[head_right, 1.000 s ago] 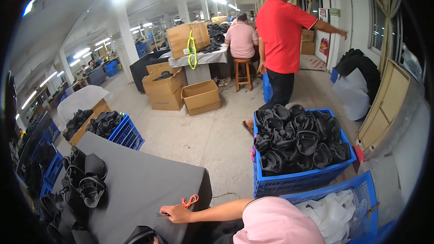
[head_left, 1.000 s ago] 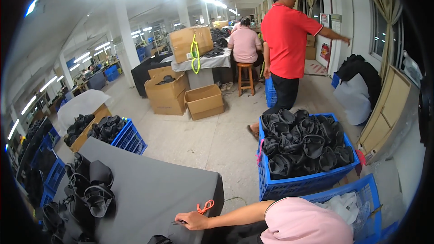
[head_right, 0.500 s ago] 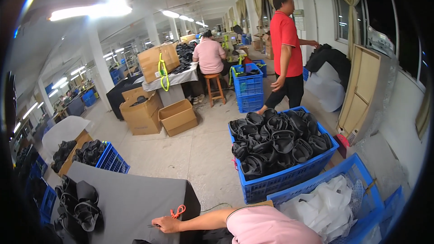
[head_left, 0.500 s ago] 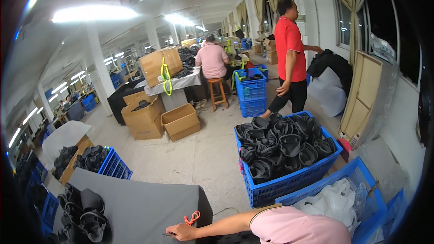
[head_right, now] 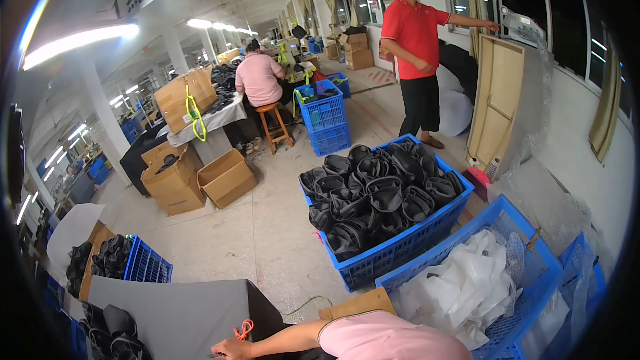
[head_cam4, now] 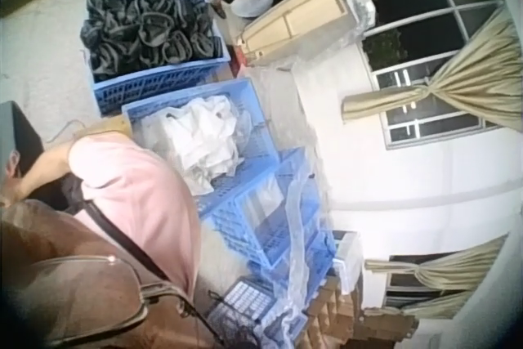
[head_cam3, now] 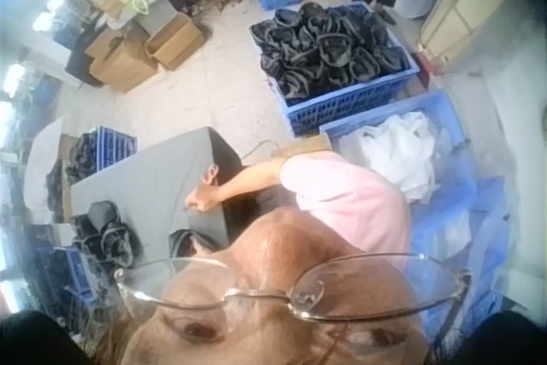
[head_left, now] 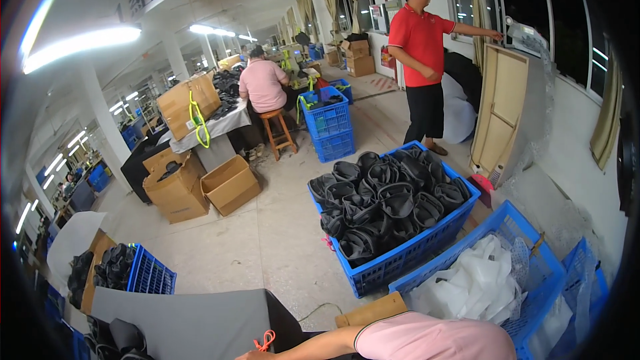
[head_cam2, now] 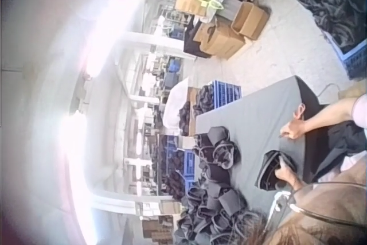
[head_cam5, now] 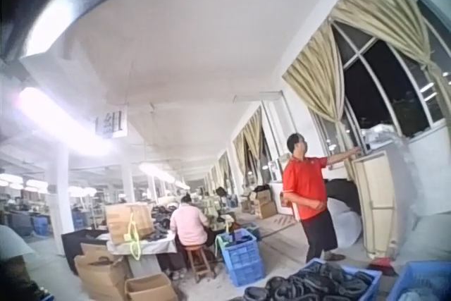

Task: Inspecting and trimming excess material from black padded manufacturing components using small clippers.

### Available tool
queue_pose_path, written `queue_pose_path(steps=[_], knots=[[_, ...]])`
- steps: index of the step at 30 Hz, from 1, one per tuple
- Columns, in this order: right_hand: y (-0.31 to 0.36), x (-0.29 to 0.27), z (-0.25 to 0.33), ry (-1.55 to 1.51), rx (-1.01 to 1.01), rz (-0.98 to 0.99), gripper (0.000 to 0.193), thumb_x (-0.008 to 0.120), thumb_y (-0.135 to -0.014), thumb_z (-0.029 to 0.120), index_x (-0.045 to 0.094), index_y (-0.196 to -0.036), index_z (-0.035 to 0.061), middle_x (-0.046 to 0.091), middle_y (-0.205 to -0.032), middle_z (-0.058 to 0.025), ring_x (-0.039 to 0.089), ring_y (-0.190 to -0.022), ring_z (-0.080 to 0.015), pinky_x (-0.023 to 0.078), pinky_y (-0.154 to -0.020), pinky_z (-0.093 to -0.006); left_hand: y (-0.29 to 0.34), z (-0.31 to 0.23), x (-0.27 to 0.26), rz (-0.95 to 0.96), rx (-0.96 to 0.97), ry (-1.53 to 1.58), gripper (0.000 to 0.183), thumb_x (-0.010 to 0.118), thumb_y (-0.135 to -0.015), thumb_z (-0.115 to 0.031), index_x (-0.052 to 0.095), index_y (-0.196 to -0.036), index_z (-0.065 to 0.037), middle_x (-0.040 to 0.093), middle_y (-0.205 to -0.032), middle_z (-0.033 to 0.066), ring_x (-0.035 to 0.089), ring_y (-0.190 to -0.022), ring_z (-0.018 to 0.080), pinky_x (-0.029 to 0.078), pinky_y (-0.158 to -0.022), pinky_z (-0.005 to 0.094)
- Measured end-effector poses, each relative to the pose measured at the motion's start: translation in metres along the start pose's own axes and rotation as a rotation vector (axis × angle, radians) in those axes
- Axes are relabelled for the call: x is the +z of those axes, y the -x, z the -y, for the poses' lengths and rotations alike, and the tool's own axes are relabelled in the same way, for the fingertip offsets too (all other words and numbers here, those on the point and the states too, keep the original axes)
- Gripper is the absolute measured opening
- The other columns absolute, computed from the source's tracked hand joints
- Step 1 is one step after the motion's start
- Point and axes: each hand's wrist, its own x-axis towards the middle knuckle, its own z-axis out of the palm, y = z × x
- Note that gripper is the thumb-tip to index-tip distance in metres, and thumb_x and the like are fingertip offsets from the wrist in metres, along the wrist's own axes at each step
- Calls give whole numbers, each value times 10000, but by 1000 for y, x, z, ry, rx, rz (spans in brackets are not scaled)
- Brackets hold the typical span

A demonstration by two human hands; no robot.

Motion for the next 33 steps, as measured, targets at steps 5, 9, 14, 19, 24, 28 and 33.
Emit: queue_pose_path(steps=[5, 9, 14, 19, 24, 28, 33], knots=[[-1, -2, -5, -54, 4, -18, 185, 578, -847, 203, 629, -890, 30, 652, -883, -157, 631, -825, -319, 476, -708, -407, -13, 6, -3, 24, -89, 2, 459, 718, -774, -366, 661, -919, 66, 669, -836, 171, 617, -697, 237, 512, -650, 352], [2, -1, -13, -90, -30, -31, 210, 571, -853, 202, 622, -946, 20, 647, -917, -168, 628, -847, -325, 477, -727, -408, -19, 8, 0, 82, -160, -6, 479, 729, -763, -378, 669, -903, 77, 672, -823, 184, 616, -666, 231, 515, -624, 356], [-4, -2, -2, -185, 3, 26, 232, 570, -851, 201, 616, -985, 17, 641, -932, -177, 625, -856, -327, 476, -745, -411, -13, -11, -23, 130, -269, 189, 411, 733, -776, -318, 677, -813, 87, 663, -731, 125, 584, -605, 175, 490, -576, 315], [0, -3, -14, -135, -1, -12, 196, 580, -827, 193, 616, -933, 33, 644, -885, -153, 629, -807, -308, 481, -700, -407, -9, -28, -30, 328, -417, 442, 347, 718, -794, -263, 649, -690, 61, 619, -654, 67, 555, -555, 146, 469, -511, 321], [0, 1, -11, -138, -17, -49, 157, 579, -818, 182, 617, -884, 45, 639, -853, -144, 624, -772, -309, 478, -676, -407, -9, -37, -18, 175, -353, 21, 402, 726, -759, -289, 638, -714, 100, 635, -639, 169, 579, -543, 215, 471, -535, 369], [-1, 5, -11, -148, -47, -41, 145, 578, -818, 179, 605, -868, 46, 627, -829, -140, 615, -760, -317, 474, -670, -411, -16, 49, 8, 7, -71, -142, 441, 691, -767, -293, 608, -714, 136, 612, -660, 275, 577, -565, 350, 458, -577, 440], [-3, 7, -16, -143, -49, -44, 145, 588, -817, 175, 588, -881, 46, 620, -826, -133, 613, -759, -313, 471, -662, -415, -38, 77, 35, -216, 152, -239, 368, 541, -869, -222, 537, -753, 127, 548, -716, 333, 512, -657, 466, 414, -635, 499]])
